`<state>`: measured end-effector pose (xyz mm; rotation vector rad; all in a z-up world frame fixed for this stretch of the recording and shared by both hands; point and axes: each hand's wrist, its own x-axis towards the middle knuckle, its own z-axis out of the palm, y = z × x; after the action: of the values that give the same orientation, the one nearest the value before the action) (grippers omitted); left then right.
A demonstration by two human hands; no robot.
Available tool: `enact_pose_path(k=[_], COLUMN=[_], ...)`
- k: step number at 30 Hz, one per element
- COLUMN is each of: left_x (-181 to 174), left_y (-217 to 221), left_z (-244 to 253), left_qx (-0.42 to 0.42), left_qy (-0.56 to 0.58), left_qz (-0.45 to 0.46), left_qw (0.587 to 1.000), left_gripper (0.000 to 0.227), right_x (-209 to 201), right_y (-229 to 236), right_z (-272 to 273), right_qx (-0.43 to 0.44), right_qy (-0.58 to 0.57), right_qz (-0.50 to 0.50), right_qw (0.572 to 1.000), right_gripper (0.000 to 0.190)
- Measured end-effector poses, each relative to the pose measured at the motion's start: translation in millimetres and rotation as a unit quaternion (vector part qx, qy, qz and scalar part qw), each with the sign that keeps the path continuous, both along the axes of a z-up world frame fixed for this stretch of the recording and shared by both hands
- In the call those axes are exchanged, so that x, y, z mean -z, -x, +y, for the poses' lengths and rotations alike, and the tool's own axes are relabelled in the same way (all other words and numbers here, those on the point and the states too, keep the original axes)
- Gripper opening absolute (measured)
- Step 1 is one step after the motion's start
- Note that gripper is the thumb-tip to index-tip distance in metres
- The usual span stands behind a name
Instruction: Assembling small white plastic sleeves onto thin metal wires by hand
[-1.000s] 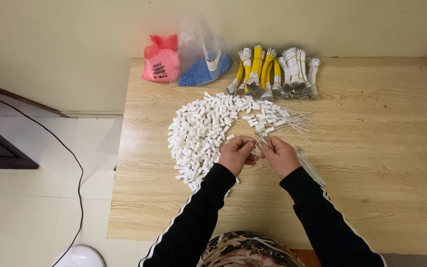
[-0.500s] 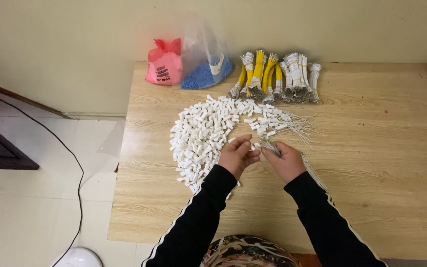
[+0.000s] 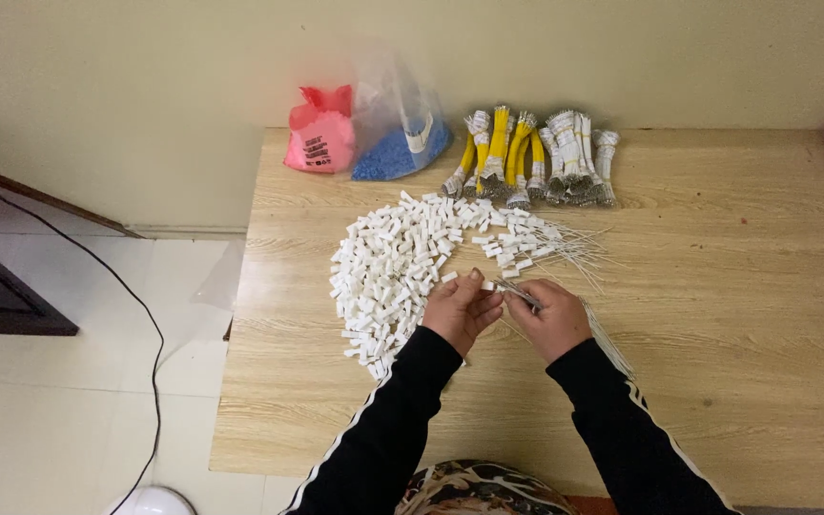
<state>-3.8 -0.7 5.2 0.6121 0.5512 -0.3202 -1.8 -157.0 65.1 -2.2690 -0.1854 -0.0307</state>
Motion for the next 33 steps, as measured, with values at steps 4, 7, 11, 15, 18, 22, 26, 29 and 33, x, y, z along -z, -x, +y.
enact_pose_path(k=[4,7,11,15,18,22,26,29,33], left_x=[-0.4,-5.3,-5.8,-6.1,-0.6,-0.6,10.1,-2.5,18.9], left_y=[-1.5,1.0,1.0,-1.2,0.6,-0.2,1.2,3.0,10.5], left_z=[-2.1,-3.4,-2.3,-3.5,-5.6,-6.6,-16.2,-20.3,-22.4], left_qx=[0.015,0.033,0.055,0.053,0.048,0.031,0.024,0.003,0.023], left_qy=[-0.009,-0.021,-0.044,-0.041,-0.044,-0.029,-0.031,-0.034,-0.055], left_qz=[0.008,0.015,0.012,0.015,0.030,0.036,0.045,0.053,0.053], left_qw=[1.000,0.999,0.997,0.998,0.997,0.998,0.998,0.998,0.997], left_gripper=[0.029,0.034,0.034,0.037,0.038,0.036,0.037,0.033,0.033], right_x=[-2.5,-1.9,-2.4,4.8,0.0,6.9,29.0,34.6,55.9], right_y=[-1.9,-2.3,-3.4,-6.6,-4.5,-3.0,-3.8,-5.3,-2.8], right_z=[-0.5,-1.1,-1.4,-4.4,-0.1,-3.4,-7.4,-7.5,-16.5], right_qx=[-0.006,-0.018,-0.032,-0.032,-0.050,-0.054,-0.037,-0.041,-0.072], right_qy=[0.009,0.009,0.024,0.001,-0.008,-0.008,0.035,0.068,0.073], right_qz=[-0.022,-0.020,-0.012,-0.003,0.007,0.029,0.036,0.038,0.055], right_qw=[1.000,1.000,0.999,0.999,0.999,0.998,0.998,0.996,0.993], right_gripper=[0.012,0.013,0.017,0.018,0.020,0.022,0.020,0.025,0.019])
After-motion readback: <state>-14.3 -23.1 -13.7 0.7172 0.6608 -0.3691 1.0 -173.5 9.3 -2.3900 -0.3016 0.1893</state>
